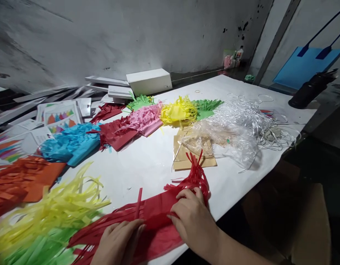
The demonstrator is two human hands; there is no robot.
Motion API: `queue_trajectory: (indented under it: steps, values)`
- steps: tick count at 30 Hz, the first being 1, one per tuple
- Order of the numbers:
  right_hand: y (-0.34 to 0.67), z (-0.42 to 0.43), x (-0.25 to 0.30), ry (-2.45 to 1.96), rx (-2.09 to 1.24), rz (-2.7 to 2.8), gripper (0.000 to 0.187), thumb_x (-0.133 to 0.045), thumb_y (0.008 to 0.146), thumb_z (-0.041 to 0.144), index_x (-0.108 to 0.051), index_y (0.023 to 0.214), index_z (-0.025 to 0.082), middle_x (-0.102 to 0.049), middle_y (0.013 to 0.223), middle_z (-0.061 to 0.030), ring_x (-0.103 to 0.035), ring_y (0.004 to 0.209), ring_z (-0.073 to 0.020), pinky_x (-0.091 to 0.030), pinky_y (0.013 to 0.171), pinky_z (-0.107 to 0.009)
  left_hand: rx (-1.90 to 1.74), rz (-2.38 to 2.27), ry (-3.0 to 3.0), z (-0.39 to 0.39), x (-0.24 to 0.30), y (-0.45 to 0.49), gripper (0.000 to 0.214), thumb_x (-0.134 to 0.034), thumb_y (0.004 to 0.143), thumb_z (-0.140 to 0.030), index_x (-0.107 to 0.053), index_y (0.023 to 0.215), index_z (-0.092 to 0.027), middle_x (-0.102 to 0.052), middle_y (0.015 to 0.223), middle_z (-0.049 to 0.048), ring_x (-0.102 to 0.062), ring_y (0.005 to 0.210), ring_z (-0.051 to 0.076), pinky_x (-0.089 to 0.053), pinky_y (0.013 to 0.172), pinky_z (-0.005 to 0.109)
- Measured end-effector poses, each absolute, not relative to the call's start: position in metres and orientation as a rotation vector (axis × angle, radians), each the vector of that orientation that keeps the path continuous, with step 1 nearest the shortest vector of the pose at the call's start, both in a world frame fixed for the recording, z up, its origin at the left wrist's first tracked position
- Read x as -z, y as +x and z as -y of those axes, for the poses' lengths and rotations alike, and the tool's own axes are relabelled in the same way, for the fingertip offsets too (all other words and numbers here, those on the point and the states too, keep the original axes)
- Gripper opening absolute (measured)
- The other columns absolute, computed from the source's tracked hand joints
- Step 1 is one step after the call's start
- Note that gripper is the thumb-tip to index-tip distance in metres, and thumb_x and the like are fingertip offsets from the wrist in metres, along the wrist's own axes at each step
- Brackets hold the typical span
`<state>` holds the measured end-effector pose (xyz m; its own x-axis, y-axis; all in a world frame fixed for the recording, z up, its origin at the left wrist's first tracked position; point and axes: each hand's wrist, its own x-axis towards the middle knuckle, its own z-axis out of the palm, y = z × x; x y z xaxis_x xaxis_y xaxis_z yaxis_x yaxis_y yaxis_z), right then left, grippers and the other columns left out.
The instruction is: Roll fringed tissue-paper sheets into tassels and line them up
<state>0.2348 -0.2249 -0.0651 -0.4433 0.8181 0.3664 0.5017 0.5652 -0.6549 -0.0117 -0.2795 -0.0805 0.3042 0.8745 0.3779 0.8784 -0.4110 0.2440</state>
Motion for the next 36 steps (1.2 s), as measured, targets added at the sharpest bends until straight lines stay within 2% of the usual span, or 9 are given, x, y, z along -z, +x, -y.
queue_trajectory:
  steps: [6, 10, 14, 17, 23, 27, 29, 32, 36]
  values:
    - [0.215, 0.209, 0.065, -1.352, -0.190, 2.251, 0.021, -0.073, 0.083, 0.011, -0.059, 0.070, 0.020, -0.064, 0.066, -0.0004, -0.054, 0.073, -0.0208, -0.035, 0.083, -0.040, -0.152, 2.301, -2.462, 0.243, 0.062, -0.008, 0.038, -0.041, 0.103, -0.032, -0.065, 0.074, -0.024, -0.078, 0.073, 0.0040, -0.074, 0.073, 0.027, -0.040, 0.065, 0.037]
    - [0.211, 0.204, 0.066, -1.479, -0.054, 2.276, 0.018, -0.075, 0.084, 0.017, -0.061, 0.073, 0.020, -0.065, 0.066, -0.0023, -0.053, 0.073, -0.0230, -0.036, 0.085, -0.045, -0.331, 2.428, -2.416, 0.228, 0.043, 0.003, 0.040, -0.037, 0.104, -0.034, -0.066, 0.079, -0.023, -0.080, 0.077, 0.0065, -0.075, 0.074, 0.029, -0.038, 0.061, 0.035]
    - [0.215, 0.206, 0.065, -1.497, 0.098, 2.223, 0.009, -0.067, 0.086, 0.010, -0.065, 0.086, 0.019, -0.069, 0.083, -0.0064, -0.058, 0.088, -0.0271, -0.031, 0.102, -0.057, -0.607, 2.570, -2.345, 0.215, 0.027, 0.012, 0.041, -0.034, 0.105, -0.035, -0.068, 0.086, -0.022, -0.081, 0.087, 0.0116, -0.076, 0.087, 0.034, -0.042, 0.065, 0.037]
    - [0.220, 0.211, 0.060, -1.152, 0.098, 2.297, 0.021, -0.053, 0.093, 0.008, -0.065, 0.108, 0.017, -0.069, 0.107, -0.0098, -0.056, 0.109, -0.0271, -0.022, 0.115, -0.054, -0.640, 2.556, -2.357, 0.209, 0.022, 0.015, 0.042, -0.034, 0.104, -0.034, -0.070, 0.088, -0.021, -0.081, 0.089, 0.0140, -0.076, 0.089, 0.037, -0.044, 0.067, 0.039]
    - [0.220, 0.216, 0.068, -0.703, 0.112, 2.624, 0.024, -0.046, 0.091, 0.001, -0.066, 0.094, 0.013, -0.066, 0.088, -0.0066, -0.058, 0.089, -0.0239, -0.022, 0.116, -0.048, -0.536, 2.476, -2.353, 0.218, 0.032, 0.007, 0.038, -0.038, 0.103, -0.036, -0.069, 0.089, -0.020, -0.080, 0.083, 0.0124, -0.076, 0.085, 0.035, -0.048, 0.069, 0.041]
    - [0.217, 0.215, 0.075, -0.798, 0.057, 2.506, 0.025, -0.046, 0.093, 0.002, -0.060, 0.077, 0.017, -0.058, 0.073, -0.0024, -0.051, 0.071, -0.0189, -0.035, 0.104, -0.044, 0.131, 1.857, -2.339, 0.240, 0.050, -0.005, 0.032, -0.063, 0.090, -0.036, -0.068, 0.117, -0.019, -0.074, 0.122, 0.0175, -0.068, 0.108, 0.036, -0.045, 0.091, 0.050]
    - [0.216, 0.216, 0.074, -0.856, -0.045, 2.435, 0.024, -0.048, 0.095, 0.007, -0.058, 0.076, 0.017, -0.057, 0.072, -0.0013, -0.050, 0.071, -0.0179, -0.038, 0.099, -0.042, 0.332, 1.556, -2.412, 0.252, 0.058, -0.008, 0.036, -0.061, 0.089, -0.026, -0.065, 0.124, -0.025, -0.069, 0.134, 0.0134, -0.062, 0.119, 0.034, -0.036, 0.103, 0.052]
    - [0.216, 0.220, 0.069, -0.800, -0.104, 2.447, 0.016, -0.049, 0.098, 0.012, -0.064, 0.097, 0.015, -0.065, 0.088, -0.0048, -0.056, 0.082, -0.0203, -0.035, 0.105, -0.043, 0.520, 1.415, -2.541, 0.265, 0.067, -0.007, 0.037, -0.051, 0.088, -0.009, -0.068, 0.114, -0.028, -0.077, 0.119, 0.0048, -0.063, 0.114, 0.028, -0.028, 0.110, 0.049]
    - [0.224, 0.225, 0.069, -0.671, 0.022, 2.547, 0.022, -0.046, 0.096, 0.006, -0.065, 0.106, 0.013, -0.069, 0.094, -0.0072, -0.060, 0.091, -0.0236, -0.029, 0.111, -0.044, 0.599, 1.369, -2.623, 0.274, 0.073, -0.009, 0.031, -0.048, 0.095, -0.013, -0.069, 0.111, -0.028, -0.081, 0.099, -0.0005, -0.066, 0.100, 0.024, -0.030, 0.106, 0.045]
